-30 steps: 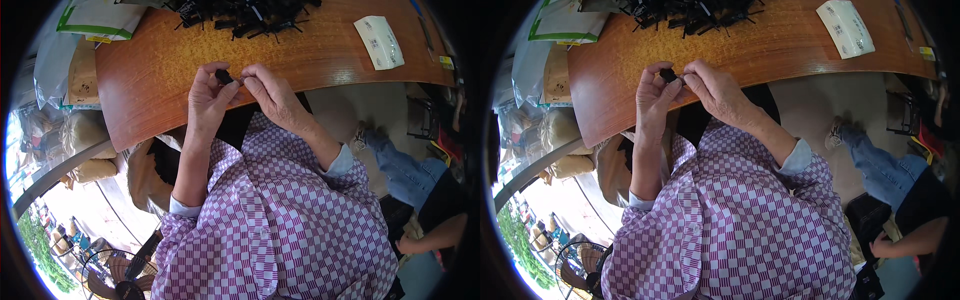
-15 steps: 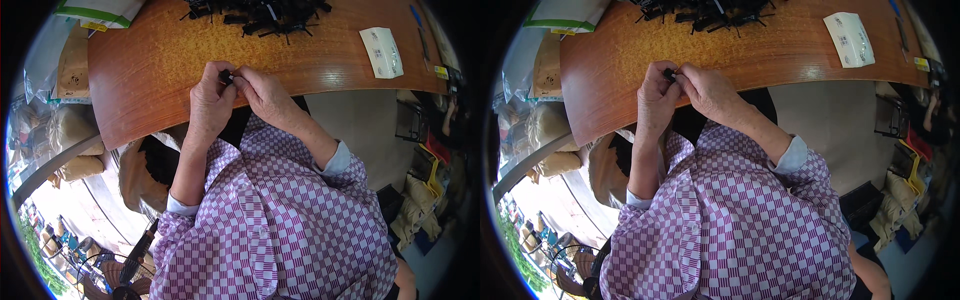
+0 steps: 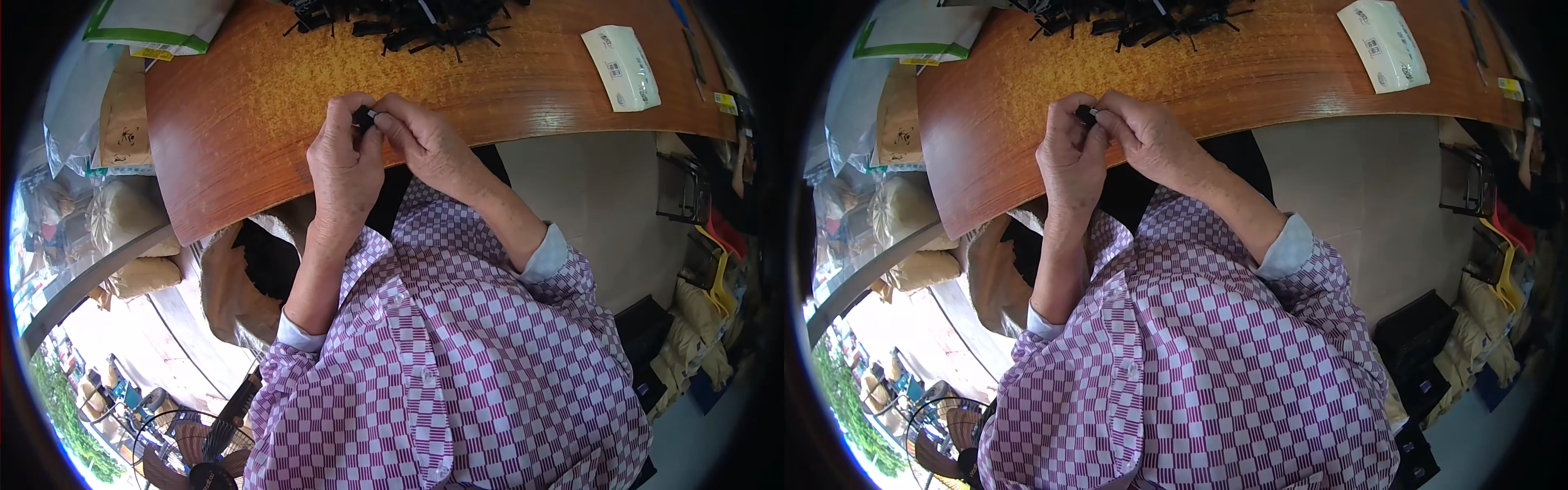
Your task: The recorder is picking up small black plastic parts from a pile and assembling them into larger components at a workbench.
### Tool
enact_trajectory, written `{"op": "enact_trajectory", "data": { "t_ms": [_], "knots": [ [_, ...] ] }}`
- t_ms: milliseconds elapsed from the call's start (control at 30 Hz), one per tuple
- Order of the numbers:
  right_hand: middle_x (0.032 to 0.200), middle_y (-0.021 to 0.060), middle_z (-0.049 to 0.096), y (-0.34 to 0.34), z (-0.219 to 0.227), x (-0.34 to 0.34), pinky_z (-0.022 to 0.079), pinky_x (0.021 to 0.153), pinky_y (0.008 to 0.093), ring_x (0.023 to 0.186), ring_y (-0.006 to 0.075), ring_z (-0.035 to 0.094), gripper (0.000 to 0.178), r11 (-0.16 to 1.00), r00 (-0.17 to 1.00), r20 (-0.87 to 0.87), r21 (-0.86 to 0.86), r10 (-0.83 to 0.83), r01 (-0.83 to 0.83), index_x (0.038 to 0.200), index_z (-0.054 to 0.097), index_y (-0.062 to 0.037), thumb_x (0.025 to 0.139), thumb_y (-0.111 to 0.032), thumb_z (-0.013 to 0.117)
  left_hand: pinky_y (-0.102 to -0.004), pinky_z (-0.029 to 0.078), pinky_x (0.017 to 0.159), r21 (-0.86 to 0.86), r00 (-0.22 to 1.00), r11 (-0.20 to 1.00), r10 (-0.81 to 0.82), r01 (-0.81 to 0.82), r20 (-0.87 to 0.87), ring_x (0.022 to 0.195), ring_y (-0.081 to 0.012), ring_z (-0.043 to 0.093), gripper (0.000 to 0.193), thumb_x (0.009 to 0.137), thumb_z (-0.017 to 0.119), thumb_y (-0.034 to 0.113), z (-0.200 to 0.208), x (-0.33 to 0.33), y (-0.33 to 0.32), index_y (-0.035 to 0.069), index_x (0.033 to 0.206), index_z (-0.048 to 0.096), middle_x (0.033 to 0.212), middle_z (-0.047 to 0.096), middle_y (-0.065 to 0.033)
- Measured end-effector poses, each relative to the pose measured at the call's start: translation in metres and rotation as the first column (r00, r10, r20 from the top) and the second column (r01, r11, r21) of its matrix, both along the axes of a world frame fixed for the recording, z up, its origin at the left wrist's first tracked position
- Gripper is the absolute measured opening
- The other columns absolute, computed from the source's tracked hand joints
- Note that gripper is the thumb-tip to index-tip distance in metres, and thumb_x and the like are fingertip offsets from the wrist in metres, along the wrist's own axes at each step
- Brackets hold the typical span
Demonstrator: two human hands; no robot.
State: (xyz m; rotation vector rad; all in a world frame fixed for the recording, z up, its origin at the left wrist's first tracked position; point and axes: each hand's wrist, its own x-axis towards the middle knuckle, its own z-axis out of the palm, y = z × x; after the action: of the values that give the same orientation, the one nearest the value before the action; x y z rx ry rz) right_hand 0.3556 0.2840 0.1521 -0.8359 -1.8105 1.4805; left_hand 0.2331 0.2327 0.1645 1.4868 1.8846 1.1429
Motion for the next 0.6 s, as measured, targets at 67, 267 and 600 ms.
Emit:
{"op": "enact_trajectory", "data": {
  "t_ms": [67, 267, 600],
  "knots": [
    [0.067, -0.0006, 0.045, 0.002, -0.001, 0.005, 0.036, 0.049, 0.0241, 0.055, 0.007, 0.042, 0.017, 0.999, 0.995, -0.088, -0.025, -0.04, 0.037, 0.098, 0.054, -0.0034, 0.098, -0.02, 0.05, -0.0277, 0.05, 0.058, 0.094, 0.993, 0.995, 0.012, -0.023, 0.119, 0.068, -0.0148, 0.063, 0.027, 0.085, 0.055, -0.004, 0.002, 0.003, 0.002, 0.004, 0.11, 0.049, 0.083, 0.063, -0.0112],
    [0.071, -0.002, 0.051, 0.001, -0.005, 0.023, 0.035, 0.043, 0.0172, 0.051, 0.002, 0.043, 0.02, 0.963, 0.973, -0.205, -0.265, -0.104, 0.047, 0.105, 0.054, -0.0026, 0.096, -0.021, 0.053, -0.0232, 0.048, 0.06, 0.016, 0.585, 0.998, -0.049, 0.06, 0.81, 0.07, -0.0108, 0.059, 0.028, 0.092, 0.047, 0.002, 0.027, -0.003, 0.012, 0.002, 0.12, 0.046, 0.091, 0.061, -0.0092],
    [0.073, -0.0018, 0.056, 0.011, -0.015, 0.042, 0.033, 0.04, 0.0147, 0.05, 0.002, 0.048, 0.02, 0.855, 0.855, -0.519, -0.448, -0.011, -0.261, 0.107, 0.055, -0.005, 0.091, -0.014, 0.061, -0.0194, 0.046, 0.059, -0.053, 0.35, 0.899, -0.114, 0.434, 0.93, 0.067, -0.0107, 0.057, 0.043, 0.093, 0.048, 0.006, 0.028, -0.001, 0.002, 0.003, 0.135, 0.042, 0.09, 0.059, -0.0065]
  ]
}}
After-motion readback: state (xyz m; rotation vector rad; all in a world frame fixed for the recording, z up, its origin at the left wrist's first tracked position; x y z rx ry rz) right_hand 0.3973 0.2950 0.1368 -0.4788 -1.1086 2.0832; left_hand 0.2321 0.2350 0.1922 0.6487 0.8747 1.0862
